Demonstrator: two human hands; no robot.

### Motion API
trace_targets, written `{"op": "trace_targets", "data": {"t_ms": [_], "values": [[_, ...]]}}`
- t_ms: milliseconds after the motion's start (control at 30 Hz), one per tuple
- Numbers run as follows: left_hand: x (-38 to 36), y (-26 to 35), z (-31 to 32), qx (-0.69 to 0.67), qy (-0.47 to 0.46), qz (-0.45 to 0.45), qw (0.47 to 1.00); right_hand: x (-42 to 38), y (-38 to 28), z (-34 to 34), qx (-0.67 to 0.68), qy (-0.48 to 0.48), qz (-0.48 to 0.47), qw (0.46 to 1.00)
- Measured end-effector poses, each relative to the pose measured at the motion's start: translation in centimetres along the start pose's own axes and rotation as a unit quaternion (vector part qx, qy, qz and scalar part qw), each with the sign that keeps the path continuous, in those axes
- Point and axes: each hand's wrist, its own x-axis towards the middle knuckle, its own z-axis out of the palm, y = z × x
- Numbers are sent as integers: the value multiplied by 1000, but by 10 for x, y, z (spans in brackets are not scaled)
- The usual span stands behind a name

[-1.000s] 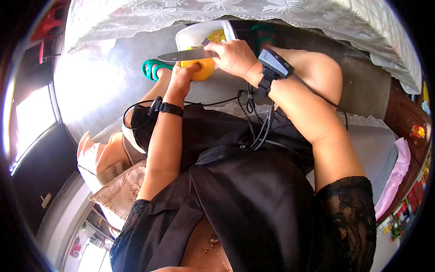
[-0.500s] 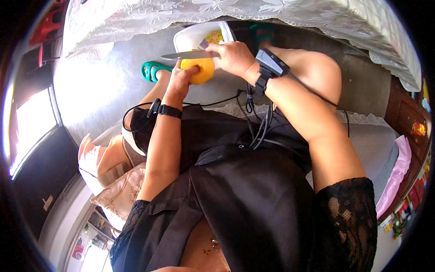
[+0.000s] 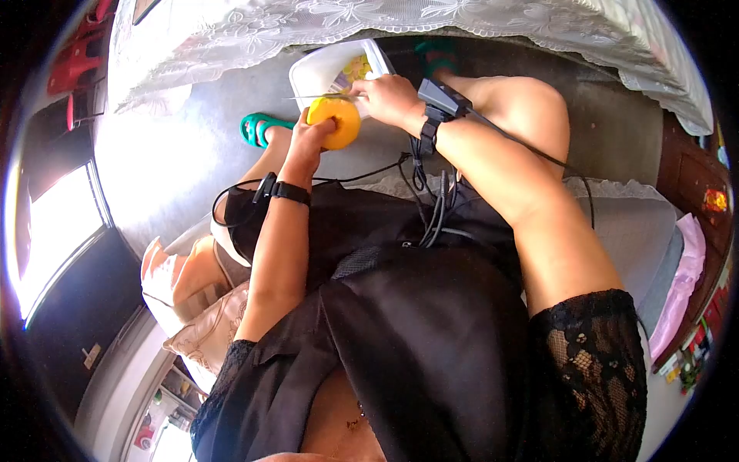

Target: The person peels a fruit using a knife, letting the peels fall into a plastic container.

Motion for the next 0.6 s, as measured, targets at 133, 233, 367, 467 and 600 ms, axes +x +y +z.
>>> {"op": "trace_targets", "data": {"t_ms": [133,233,367,467,600], "values": [[1,5,9,152,51,55,986,5,-1,9,-21,3,21,1000],[10,-3,7,227,83,92,966,8,-3,16,-25,6,32,999],[14,-9,6,211,82,71,972,11,-4,21,-28,20,38,999],[17,-7,14,308,88,128,938,14,-4,19,-153,-37,111,981],[17,-6,13,267,86,124,952,16,-1,1,-109,-1,87,990]]}}
